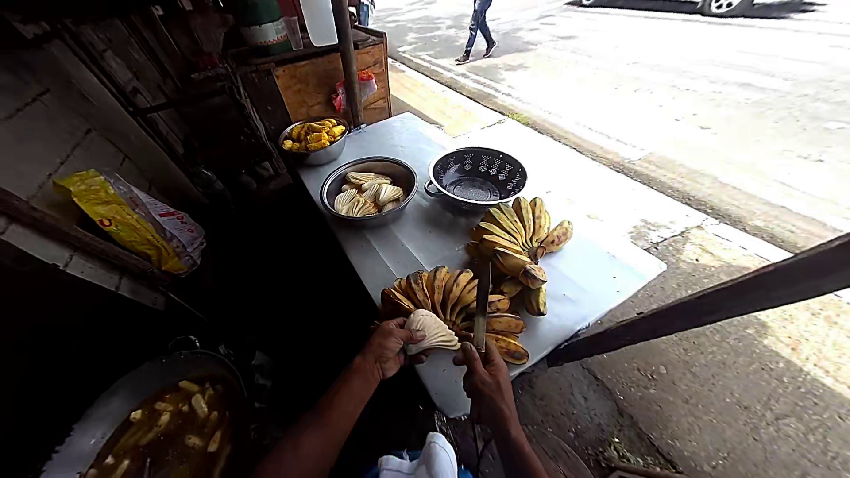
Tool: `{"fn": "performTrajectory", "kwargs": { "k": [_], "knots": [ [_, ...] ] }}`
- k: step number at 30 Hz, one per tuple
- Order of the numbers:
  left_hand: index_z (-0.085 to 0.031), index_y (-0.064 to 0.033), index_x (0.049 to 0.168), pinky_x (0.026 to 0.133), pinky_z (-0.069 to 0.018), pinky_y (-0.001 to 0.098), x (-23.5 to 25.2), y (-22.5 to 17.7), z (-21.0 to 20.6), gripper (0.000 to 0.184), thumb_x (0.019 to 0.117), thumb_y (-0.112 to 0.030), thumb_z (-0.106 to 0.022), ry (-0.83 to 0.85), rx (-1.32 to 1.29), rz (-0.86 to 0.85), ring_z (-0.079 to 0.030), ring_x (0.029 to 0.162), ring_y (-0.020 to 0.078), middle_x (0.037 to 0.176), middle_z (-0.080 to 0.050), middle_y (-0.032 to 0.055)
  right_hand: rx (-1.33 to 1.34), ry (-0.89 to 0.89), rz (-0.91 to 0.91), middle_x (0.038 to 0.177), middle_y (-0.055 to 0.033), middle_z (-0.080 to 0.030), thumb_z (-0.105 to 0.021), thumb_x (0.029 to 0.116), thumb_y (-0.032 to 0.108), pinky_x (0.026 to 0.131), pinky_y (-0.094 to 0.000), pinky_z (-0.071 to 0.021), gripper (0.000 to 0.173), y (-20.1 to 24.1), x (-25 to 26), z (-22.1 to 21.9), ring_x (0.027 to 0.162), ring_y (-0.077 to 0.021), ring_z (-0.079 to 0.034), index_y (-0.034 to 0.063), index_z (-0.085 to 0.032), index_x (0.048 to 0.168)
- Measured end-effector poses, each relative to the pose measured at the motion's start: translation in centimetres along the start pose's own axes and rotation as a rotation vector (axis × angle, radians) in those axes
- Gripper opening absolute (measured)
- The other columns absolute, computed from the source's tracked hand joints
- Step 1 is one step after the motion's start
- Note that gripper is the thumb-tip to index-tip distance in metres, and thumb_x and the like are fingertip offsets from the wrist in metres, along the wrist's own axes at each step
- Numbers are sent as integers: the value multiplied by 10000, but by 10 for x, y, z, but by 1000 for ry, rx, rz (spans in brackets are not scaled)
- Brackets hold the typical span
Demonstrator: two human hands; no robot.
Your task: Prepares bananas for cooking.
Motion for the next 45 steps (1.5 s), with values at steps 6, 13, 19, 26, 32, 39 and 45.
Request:
{"fn": "performTrajectory", "kwargs": {
  "k": [6, 13, 19, 26, 32, 39, 45],
  "knots": [
    [-337, -89, 1547, 960, -545, 502, 31, -184, 16, 594, 1035, -215, -610, -231, 68, -559, -598, 1227, 298, 1435, -525, 181, 37, -124, 45, 814, -84, -660, -551, 1030, 166, 424, -293, -485, 350, 11, -14, 11, 465, -139, -536, 16, -455, 1330],
    [-110, -317, 1654, 1060, -490, 502, 15, -120, 20, 823, 984, -780, -226, -55, 93, -726, -546, 1354, 265, 1591, -447, 56, -9, -59, 206, 692, 1, -558, -429, 1081, 285, 465, -270, -488, 339, 9, -17, -5, 508, -102, -530, 42, -522, 1298],
    [64, -123, 1651, 1169, -438, 458, 7, -33, 30, 1052, 936, -838, -224, 38, 367, -868, -563, 1366, 266, 1519, -538, 139, -373, 224, 323, 765, -1, -607, -407, 1089, 407, 590, -349, -535, 422, 23, -23, -48, 628, -121, -591, 77, -598, 1269],
    [18, -53, 1648, 1198, -394, 421, -32, -20, 37, 1110, 920, -853, -234, -102, 727, -1059, -496, 1421, 212, 1537, -524, 114, -561, 311, 260, 856, -75, -659, -368, 1092, 401, 728, -450, -544, 437, 32, 13, -61, 750, -212, -650, 93, -602, 1295],
    [0, -113, 1660, 1193, -391, 463, -29, -17, 51, 1024, 955, -814, -246, -200, 976, -1137, -483, 1423, 236, 1552, -489, 149, -672, 481, 290, 864, -68, -658, -336, 1090, 463, 731, -471, -541, 460, 55, -10, -60, 794, -234, -662, 132, -594, 1278],
    [-7, -205, 1658, 1168, -392, 501, -21, -25, 39, 1028, 896, -878, -163, 19, -74, -749, -426, 1463, 285, 1662, -316, 105, -590, 364, 343, 782, -53, -634, -340, 1088, 478, 640, -453, -532, 483, 43, -7, -59, 700, -215, -639, 101, -625, 1189],
    [-193, -149, 1629, 1125, -430, 500, -20, -32, 24, 1064, 877, -885, -31, 54, -489, -484, -442, 1445, 315, 1641, -338, 142, -710, 430, 383, 838, -79, -683, -266, 1087, 474, 641, -481, -549, 518, 33, -38, -87, 771, -256, -697, 113, -627, 1179]
  ]
}}
Point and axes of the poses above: each hand's wrist, its own x-axis towards the middle knuckle, its own z-axis out of the back of the hand, y = z × x, the point moved 2 cm from there along x, towards the middle knuckle
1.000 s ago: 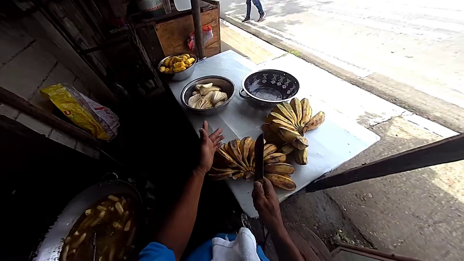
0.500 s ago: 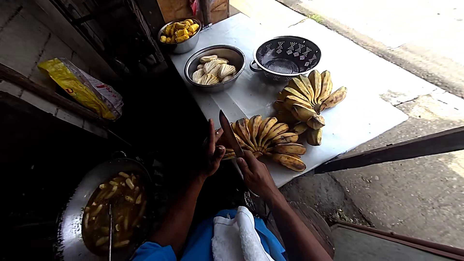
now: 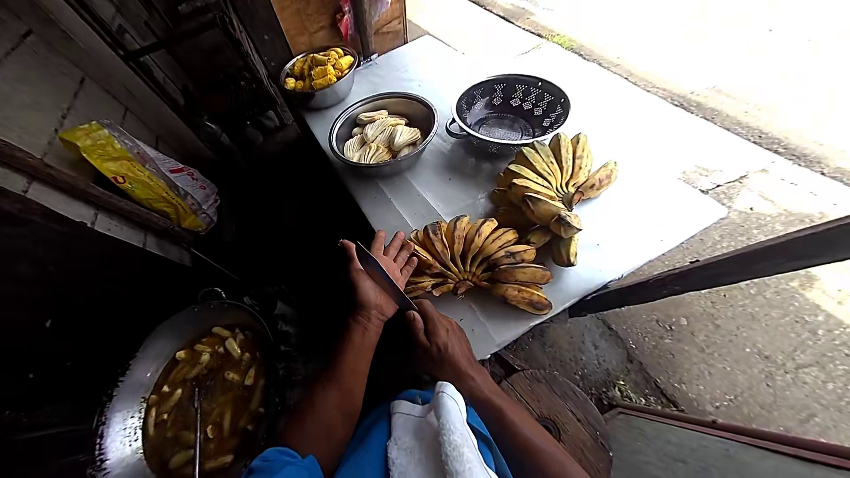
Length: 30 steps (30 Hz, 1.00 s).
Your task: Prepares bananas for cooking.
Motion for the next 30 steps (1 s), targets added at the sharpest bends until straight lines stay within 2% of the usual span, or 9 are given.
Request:
{"fn": "performTrajectory", "kwargs": {
  "k": [5, 9, 12, 14, 17, 23, 25, 27, 30],
  "knots": [
    [-267, -140, 1606, 1128, -433, 469, -19, 8, -11, 1014, 911, -860, -103, 28, 48, 18, -473, 1422, 282, 1604, -407, 125, -136, -99, -109, 854, -124, -701, -287, 1074, 433, 668, -526, -543, 496, -23, 23, 12, 809, -322, -711, 97, -649, 1124],
    [-236, -110, 1624, 1200, -351, 483, -32, 13, -14, 1104, 867, -907, -137, 145, 46, 87, -378, 1493, 271, 1647, -337, 117, -122, -109, -250, 807, -156, -665, -335, 1094, 416, 677, -589, -530, 433, -46, 35, 37, 802, -374, -693, 75, -600, 1124],
    [-220, -122, 1626, 1188, -368, 467, -19, 9, 1, 1050, 900, -864, -64, 105, 80, 54, -391, 1483, 260, 1649, -330, 113, -76, -160, -118, 733, -97, -633, -363, 1075, 409, 593, -523, -520, 412, -22, 14, 36, 685, -298, -660, 83, -613, 1110],
    [-272, -134, 1610, 1153, -414, 468, -9, 8, 10, 1014, 922, -834, -18, -7, 81, 33, -448, 1445, 265, 1622, -384, 112, -86, -123, -20, 813, -87, -695, -370, 1070, 428, 599, -496, -547, 445, 2, -6, 21, 716, -269, -695, 103, -658, 1167],
    [-207, -148, 1627, 1160, -391, 483, -5, 10, 13, 1054, 883, -841, 71, 22, 39, 52, -391, 1481, 284, 1664, -299, 111, -161, -119, 24, 846, -102, -706, -372, 1066, 424, 578, -479, -551, 442, 5, -11, -2, 722, -284, -711, 105, -670, 1131],
    [-321, -119, 1583, 1137, -425, 472, -30, 17, -6, 1018, 917, -851, -83, 17, 15, 96, -484, 1414, 271, 1577, -446, 122, -238, -128, -118, 788, -121, -673, -345, 1065, 422, 605, -523, -538, 436, -26, 23, 16, 742, -337, -702, 95, -633, 1071],
    [-305, -100, 1598, 1209, -345, 485, -41, 17, -8, 1030, 919, -850, -112, 124, 24, 132, -412, 1470, 272, 1613, -392, 120, -222, -104, -162, 815, -145, -680, -365, 1079, 423, 638, -566, -540, 431, -32, 36, 35, 773, -368, -701, 77, -612, 1151],
    [-341, -75, 1584, 1205, -349, 506, -50, 17, -5, 1013, 938, -828, -142, 246, 69, 124, -415, 1470, 305, 1617, -387, 145, -190, -96, -139, 921, -187, -693, -423, 1094, 390, 693, -601, -553, 413, -37, 51, 55, 834, -398, -704, 84, -542, 1345],
    [-345, -82, 1585, 1182, -379, 536, -53, 20, 8, 896, 998, -743, -202, 331, 167, 97, -460, 1433, 337, 1597, -418, 162, -212, 12, -110, 1176, -256, -623, -477, 1083, 297, 794, -611, -563, 583, -33, 84, 79, 953, -423, -681, 238, -278, 1628]
  ]
}}
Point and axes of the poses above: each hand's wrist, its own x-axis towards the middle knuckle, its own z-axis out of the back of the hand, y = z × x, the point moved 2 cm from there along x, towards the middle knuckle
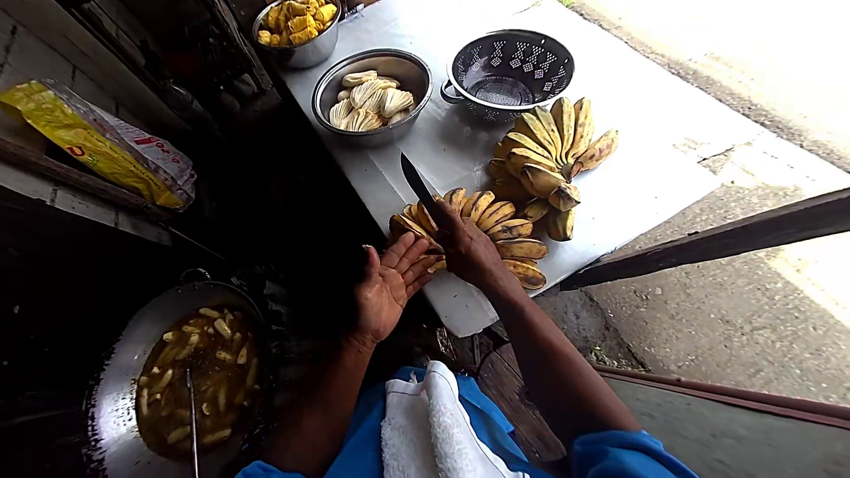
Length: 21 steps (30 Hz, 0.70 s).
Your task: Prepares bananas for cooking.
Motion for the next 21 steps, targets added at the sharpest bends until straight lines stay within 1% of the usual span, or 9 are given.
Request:
{"fn": "performTrajectory", "kwargs": {
  "k": [2, 5, 7, 9, 11, 12, 14, 17, 21],
  "knots": [
    [-343, -95, 1587, 1145, -423, 525, -1, 7, 10, 809, 1035, -677, -239, -36, 63, 25, -520, 1379, 334, 1560, -463, 168, -85, 110, 28, 1139, -261, -639, -494, 1069, 266, 806, -625, -549, 607, 2, 22, 8, 975, -438, -673, 284, -271, 1632],
    [-369, -79, 1572, 1088, -490, 508, -1, 17, 18, 650, 1082, -505, -349, -126, 200, 53, -607, 1277, 348, 1468, -557, 198, -256, 255, 6, 1009, -221, -706, -504, 1058, 242, 804, -656, -540, 545, -3, 33, 18, 966, -452, -692, 289, -350, 1579],
    [-431, -45, 1537, 1052, -529, 472, -2, 25, 19, 511, 1091, -295, -425, -209, 371, 27, -655, 1211, 324, 1388, -622, 198, -310, 262, -28, 982, -218, -707, -450, 1080, 245, 786, -661, -531, 520, -16, 21, 27, 946, -459, -692, 327, -346, 1583],
    [-466, 8, 1498, 1047, -543, 407, 0, 38, 20, 487, 1041, -135, -553, -245, 643, -91, -655, 1208, 255, 1374, -627, 180, -338, 207, 0, 925, -199, -715, -456, 1086, 246, 741, -657, -539, 526, -34, 0, 34, 876, -446, -701, 363, -344, 1586],
    [-515, -17, 1478, 1093, -502, 373, 7, 53, 25, 539, 988, -183, -666, -260, 1037, -240, -582, 1307, 191, 1458, -569, 139, -345, 128, 42, 849, -166, -701, -537, 1048, 200, 652, -633, -543, 577, -51, -30, 37, 771, -410, -694, 361, -370, 1577],
    [-539, -44, 1471, 1131, -464, 402, 12, 59, 26, 551, 975, -225, -695, -262, 1223, -311, -520, 1381, 204, 1518, -517, 130, -335, 113, 40, 836, -160, -700, -554, 1034, 183, 647, -628, -543, 607, -60, -45, 40, 754, -399, -692, 351, -365, 1586],
    [-555, -99, 1471, 1191, -387, 485, 25, 68, 28, 570, 953, -268, -723, -234, 1505, -424, -383, 1493, 285, 1598, -419, 148, -294, 86, -3, 847, -171, -698, -507, 1066, 206, 666, -634, -544, 575, -80, -74, 47, 768, -401, -696, 331, -345, 1603],
    [-530, -160, 1501, 1229, -289, 539, 46, 80, 34, 645, 911, -299, -754, -166, 1792, -445, -242, 1550, 358, 1658, -311, 156, -176, -30, -106, 932, -214, -713, -391, 1110, 294, 740, -665, -533, 477, -108, -115, 51, 829, -425, -703, 298, -399, 1586],
    [-484, -171, 1537, 1236, -229, 584, 69, 93, 47, 749, 872, -334, -789, -138, 1988, -498, -199, 1565, 358, 1696, -238, 127, 4, -228, -185, 877, -157, -710, -339, 1110, 384, 705, -554, -549, 492, -117, -134, 42, 718, -302, -680, 201, -473, 1546]
  ]
}}
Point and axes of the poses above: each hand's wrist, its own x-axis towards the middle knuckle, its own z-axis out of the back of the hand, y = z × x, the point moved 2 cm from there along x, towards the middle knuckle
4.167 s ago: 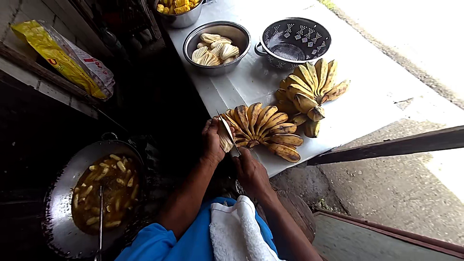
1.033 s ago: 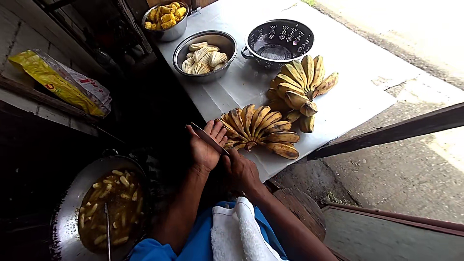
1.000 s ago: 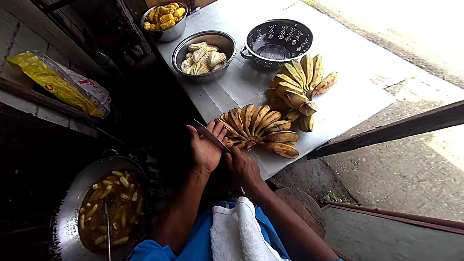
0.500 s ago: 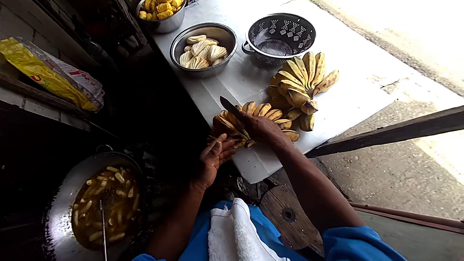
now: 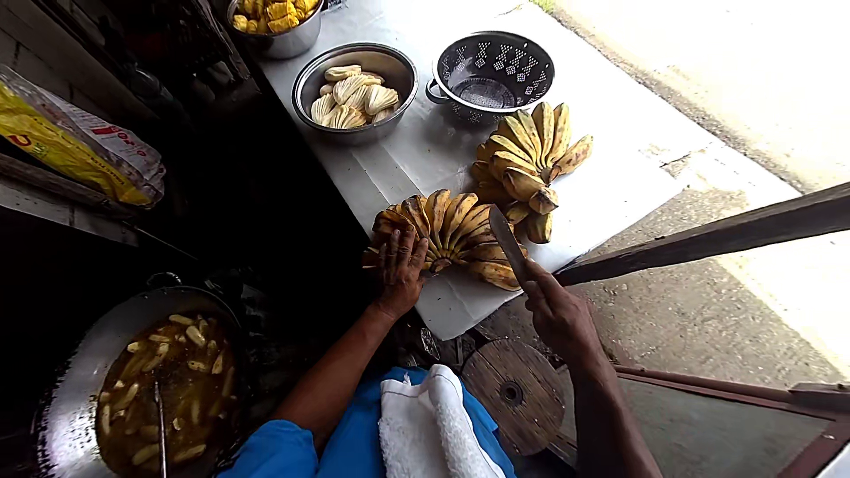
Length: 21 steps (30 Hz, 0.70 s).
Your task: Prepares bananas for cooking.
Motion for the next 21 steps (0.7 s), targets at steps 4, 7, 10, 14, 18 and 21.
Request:
{"fn": "performTrajectory", "kwargs": {
  "k": [4, 7, 10, 14, 18, 21],
  "knots": [
    [-465, -197, 1553, 1222, -250, 604, 6, 8, -10, 745, 886, -330, -770, 7, -2, 21, -215, 1561, 360, 1696, -244, 119, 141, -25, -28, 1151, -194, -701, -395, 1061, 247, 852, -524, -541, 534, 26, 25, -13, 938, -301, -692, 174, -394, 1590],
    [-510, -189, 1526, 1177, -323, 626, 10, 15, -13, 718, 873, -350, -760, 1, 11, 24, -351, 1496, 417, 1623, -386, 173, 15, 20, -22, 1350, -216, -608, -477, 1018, 160, 967, -570, -521, 597, 55, 73, -14, 1169, -374, -644, 188, -363, 1604],
    [-531, -199, 1510, 1177, -347, 595, 12, 17, -11, 718, 850, -332, -779, -6, 19, 30, -386, 1476, 417, 1584, -441, 187, -140, 76, 29, 1365, -227, -574, -532, 973, 111, 932, -558, -544, 676, 76, 130, -15, 1145, -395, -644, 190, -331, 1613],
    [-511, -212, 1526, 1187, -343, 579, 8, 14, -11, 737, 844, -292, -777, -3, 8, 55, -369, 1488, 406, 1585, -440, 181, -299, 143, 94, 1349, -211, -598, -553, 971, 99, 928, -587, -534, 572, 88, 188, -26, 1190, -415, -617, 180, -468, 1531],
    [-482, -215, 1548, 1205, -321, 552, 5, 13, -12, 759, 847, -290, -764, 17, 31, 70, -335, 1510, 387, 1610, -405, 176, -365, 133, 122, 1313, -195, -625, -560, 951, 89, 906, -596, -535, 398, 88, 216, -32, 1194, -417, -611, 146, -630, 1339],
    [-487, -207, 1545, 1216, -312, 535, 3, 13, -13, 763, 839, -276, -768, 12, 28, 72, -322, 1518, 381, 1615, -396, 175, -380, 119, 174, 1326, -187, -628, -524, 1016, 158, 949, -587, -522, 342, 80, 223, -34, 1220, -410, -602, 135, -644, 1336]
  ]
}}
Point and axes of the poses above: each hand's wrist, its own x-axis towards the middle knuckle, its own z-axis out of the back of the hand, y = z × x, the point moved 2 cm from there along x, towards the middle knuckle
